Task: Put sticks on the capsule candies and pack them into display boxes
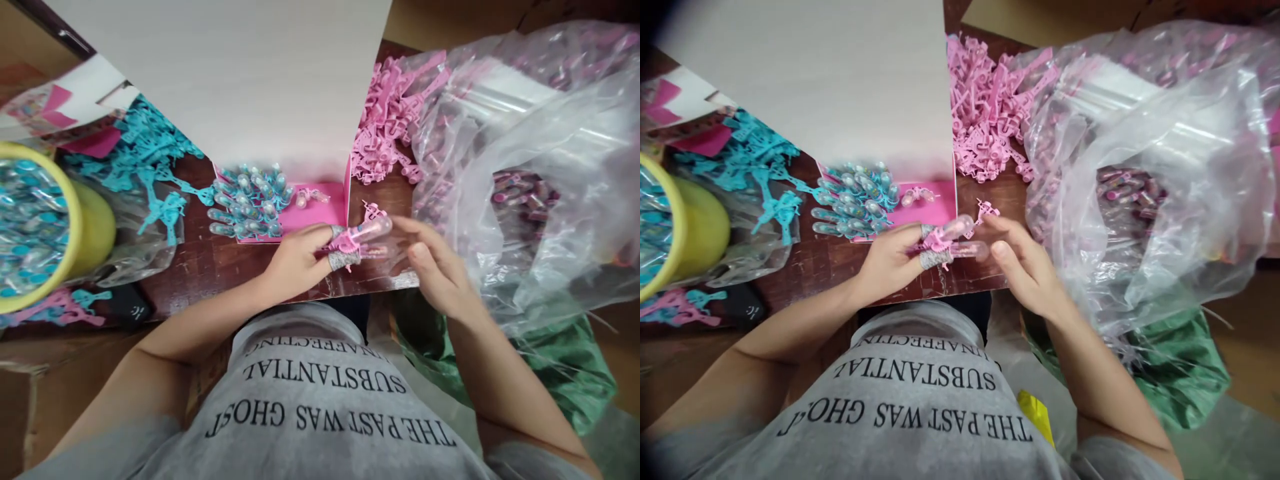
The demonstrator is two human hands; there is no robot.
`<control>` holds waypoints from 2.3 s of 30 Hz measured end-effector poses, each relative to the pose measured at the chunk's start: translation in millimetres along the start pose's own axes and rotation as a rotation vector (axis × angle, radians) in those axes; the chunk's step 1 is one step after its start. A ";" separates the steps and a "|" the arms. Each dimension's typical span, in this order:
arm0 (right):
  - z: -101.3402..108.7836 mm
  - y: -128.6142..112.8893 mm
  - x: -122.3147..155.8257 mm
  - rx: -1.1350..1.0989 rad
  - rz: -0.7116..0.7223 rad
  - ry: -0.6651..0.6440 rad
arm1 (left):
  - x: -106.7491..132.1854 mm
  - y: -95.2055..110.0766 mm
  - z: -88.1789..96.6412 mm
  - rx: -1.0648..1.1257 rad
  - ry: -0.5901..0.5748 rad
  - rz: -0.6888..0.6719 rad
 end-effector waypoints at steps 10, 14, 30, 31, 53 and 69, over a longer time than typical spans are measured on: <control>5.8 -9.9 -26.7 0.396 0.409 -0.131 | -1.4 -3.2 -6.4 0.531 -0.207 0.368; 4.7 -5.6 -27.0 0.359 0.436 -0.249 | 4.5 -7.1 -12.5 0.505 -0.364 0.426; 27.5 -3.5 -94.0 0.594 0.190 0.088 | -98.9 -5.1 52.9 -1.045 -0.006 -0.185; 25.9 -2.7 -94.2 0.597 0.184 0.082 | -105.3 -5.8 58.7 -1.046 0.020 -0.174; 26.1 0.4 -77.3 0.594 0.154 0.252 | -107.9 24.1 64.5 -1.158 -0.072 0.054; 33.9 11.8 -54.8 0.598 -0.052 0.345 | -87.7 1.6 42.4 -1.059 -0.041 0.013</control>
Point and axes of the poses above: each hand's wrist, its own x-axis away from the middle knuckle, its own z-axis out of the back of the hand, y = z × x, the point moved 3 cm from there along -x, towards the middle knuckle, and after that the axes turned 15 degrees about z, right-handed, at the moved point
